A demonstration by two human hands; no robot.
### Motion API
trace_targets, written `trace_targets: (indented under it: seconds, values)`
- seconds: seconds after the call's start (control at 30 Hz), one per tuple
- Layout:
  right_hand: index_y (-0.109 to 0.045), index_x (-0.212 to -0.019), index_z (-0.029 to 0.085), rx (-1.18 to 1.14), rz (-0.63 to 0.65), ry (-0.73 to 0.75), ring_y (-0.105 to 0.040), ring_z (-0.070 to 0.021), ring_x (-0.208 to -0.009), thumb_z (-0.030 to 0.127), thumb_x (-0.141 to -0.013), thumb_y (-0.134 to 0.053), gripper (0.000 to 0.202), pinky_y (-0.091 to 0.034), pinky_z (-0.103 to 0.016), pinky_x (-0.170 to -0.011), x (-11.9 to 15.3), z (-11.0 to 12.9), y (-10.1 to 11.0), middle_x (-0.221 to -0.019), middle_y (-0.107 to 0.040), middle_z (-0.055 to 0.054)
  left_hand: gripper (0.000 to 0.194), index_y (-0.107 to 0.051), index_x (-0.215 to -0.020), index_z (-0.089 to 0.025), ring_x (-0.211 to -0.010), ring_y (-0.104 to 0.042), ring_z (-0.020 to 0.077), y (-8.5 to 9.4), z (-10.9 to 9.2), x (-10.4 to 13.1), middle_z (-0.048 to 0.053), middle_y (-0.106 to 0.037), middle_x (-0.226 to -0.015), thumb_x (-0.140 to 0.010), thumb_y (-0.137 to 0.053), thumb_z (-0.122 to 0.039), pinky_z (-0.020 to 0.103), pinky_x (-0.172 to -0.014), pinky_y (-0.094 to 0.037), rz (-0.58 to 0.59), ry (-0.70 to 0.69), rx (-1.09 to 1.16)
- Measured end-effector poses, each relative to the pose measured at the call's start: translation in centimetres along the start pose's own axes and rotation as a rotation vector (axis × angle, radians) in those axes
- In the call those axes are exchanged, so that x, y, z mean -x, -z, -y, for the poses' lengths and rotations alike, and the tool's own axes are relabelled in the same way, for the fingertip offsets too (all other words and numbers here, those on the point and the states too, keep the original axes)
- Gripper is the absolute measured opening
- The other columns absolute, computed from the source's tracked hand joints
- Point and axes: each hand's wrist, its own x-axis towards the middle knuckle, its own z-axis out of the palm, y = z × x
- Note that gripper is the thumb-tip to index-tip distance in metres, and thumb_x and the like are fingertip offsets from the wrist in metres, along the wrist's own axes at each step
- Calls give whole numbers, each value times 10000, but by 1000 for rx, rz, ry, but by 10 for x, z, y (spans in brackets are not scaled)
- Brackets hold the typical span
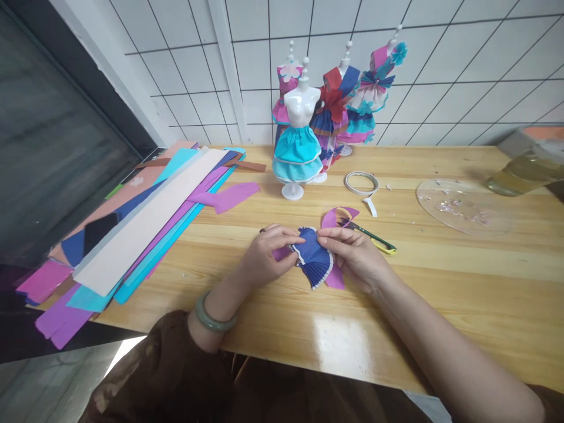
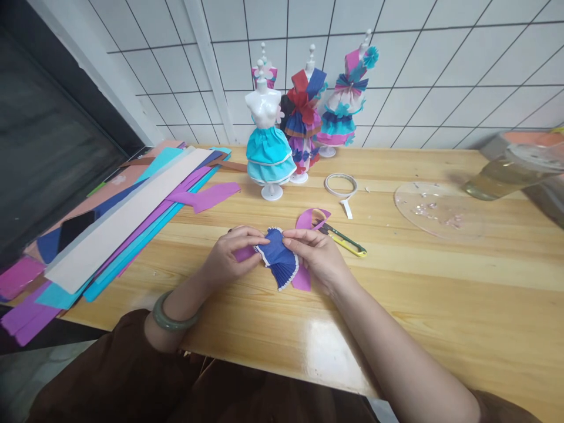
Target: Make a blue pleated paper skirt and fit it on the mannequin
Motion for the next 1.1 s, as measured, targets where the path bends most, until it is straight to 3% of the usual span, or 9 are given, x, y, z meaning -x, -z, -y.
trace_targets:
  seconds: [0.23, 0.53, 0.7, 0.9, 1.1]
  values:
    - [-727, -859, 218, 123, 105, 76, -673, -114, -723, 169, -624, -775, 245, -526, -237, -721, 3, 0, 1, -892, -742, -16, 209, -677, -896, -164, -850, -624, 177, 3, -3, -1, 80, -667, -876, -706, -607, -115, 336, -779, -514, -16, 2, 64]
    - [-738, -835, 222, 252, 149, 82, -676, -147, -738, 218, -615, -784, 225, -542, -287, -727, 1, 1, 8, -870, -741, -22, 142, -639, -830, -163, -886, -627, 178, 5, -7, -1, 82, -669, -890, -712, -586, -104, 356, -836, -500, 43, 67, 188]
    - [-740, -855, 243, 312, 209, 60, -667, -106, -701, 204, -613, -781, 248, -531, -239, -718, 4, 2, 5, -835, -740, 11, 129, -612, -784, -165, -881, -627, 178, 3, -5, -1, 74, -669, -859, -702, -560, -79, 358, -830, -495, 39, 54, 201]
    - [-736, -878, 239, 310, 232, 50, -669, -107, -690, 196, -611, -779, 275, -533, -236, -700, 4, 2, 5, -842, -739, 4, 95, -607, -746, -158, -858, -634, 176, 3, -7, -3, 75, -677, -815, -707, -571, -78, 354, -820, -500, 38, 21, 215]
    - [-735, -871, 228, 287, 213, 57, -675, -118, -680, 192, -619, -778, 258, -548, -245, -681, 3, 1, 6, -847, -742, -11, 79, -582, -759, -165, -872, -629, 176, 4, -8, -1, 73, -671, -847, -705, -598, -110, 352, -825, -501, 50, 95, 243]
